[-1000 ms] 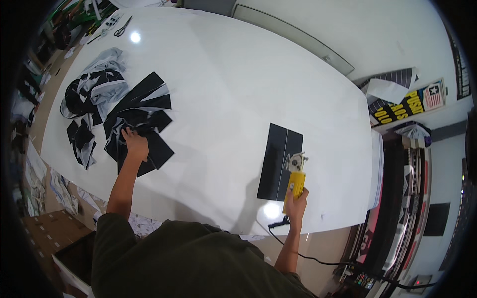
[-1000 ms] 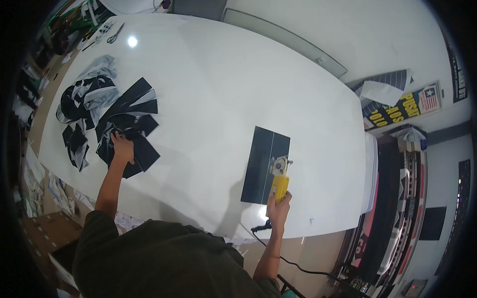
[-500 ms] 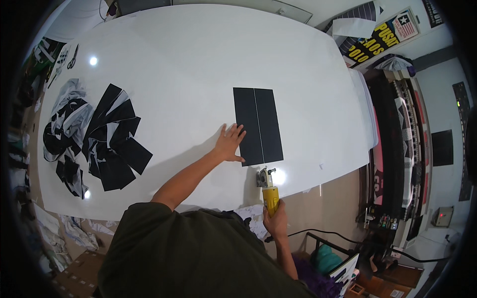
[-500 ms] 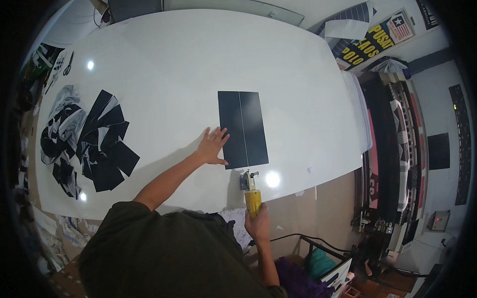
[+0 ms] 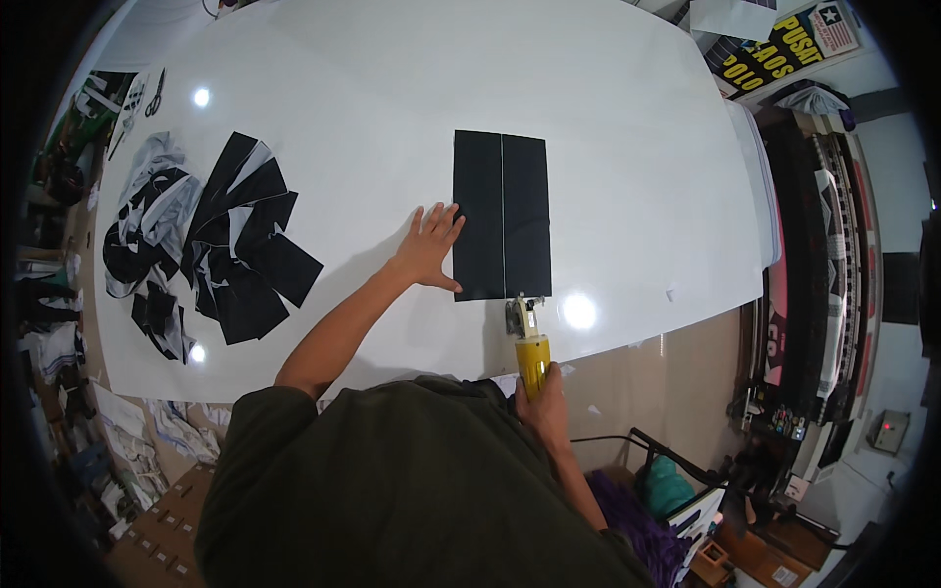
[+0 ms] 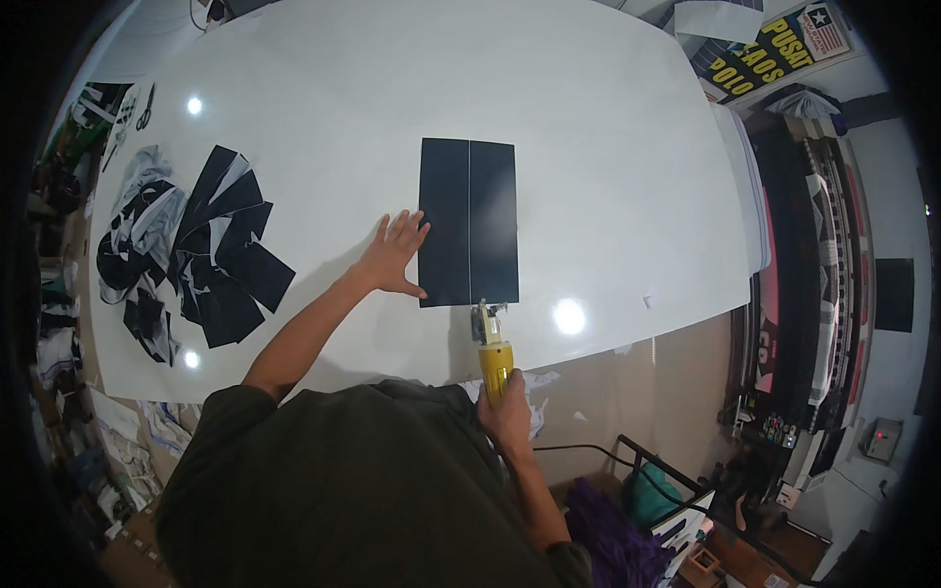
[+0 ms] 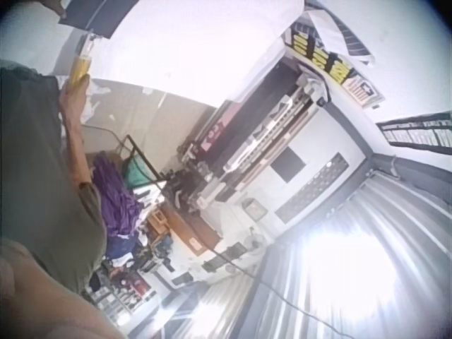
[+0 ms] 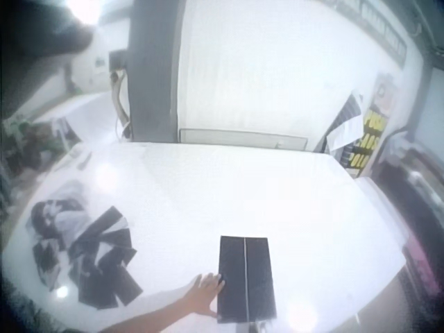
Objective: The person uses a yellow electric rotary cutter to slice a large sheet of black fabric with white stripes into multiple rectangular pieces on a white table. The person holds the fabric steady with their left hand while guiding the tool with their right hand, periodically moving the cut pieces aside to continue the process.
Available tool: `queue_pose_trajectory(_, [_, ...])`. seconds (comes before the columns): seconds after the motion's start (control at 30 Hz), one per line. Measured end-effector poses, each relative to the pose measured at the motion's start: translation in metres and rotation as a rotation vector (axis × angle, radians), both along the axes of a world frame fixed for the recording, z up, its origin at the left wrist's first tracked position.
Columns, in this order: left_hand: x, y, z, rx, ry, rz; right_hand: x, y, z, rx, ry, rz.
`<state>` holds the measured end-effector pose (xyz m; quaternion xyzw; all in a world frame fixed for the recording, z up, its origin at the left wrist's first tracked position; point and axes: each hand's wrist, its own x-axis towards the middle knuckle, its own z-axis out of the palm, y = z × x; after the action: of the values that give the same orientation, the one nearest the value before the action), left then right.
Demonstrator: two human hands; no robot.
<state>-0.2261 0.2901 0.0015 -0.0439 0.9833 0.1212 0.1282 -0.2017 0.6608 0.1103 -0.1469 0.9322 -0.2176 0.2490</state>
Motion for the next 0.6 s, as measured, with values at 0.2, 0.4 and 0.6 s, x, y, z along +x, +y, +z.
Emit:
queue_pose_trajectory(0.2, [0.002, 0.000, -0.003, 0.017, 0.019, -0.004, 0.004, -0.012, -0.015, -0.001, 0.069, 0.015])
queue_pose_trajectory(0.4, [0.002, -0.002, -0.002, 0.089, 0.048, 0.019, 0.012, -0.019, -0.017, -0.006, 0.059, 0.000])
queue_pose_trajectory(0.6, [0.002, -0.003, 0.000, 0.096, 0.031, 0.024, 0.014, -0.029, -0.021, -0.049, 0.162, 0.019])
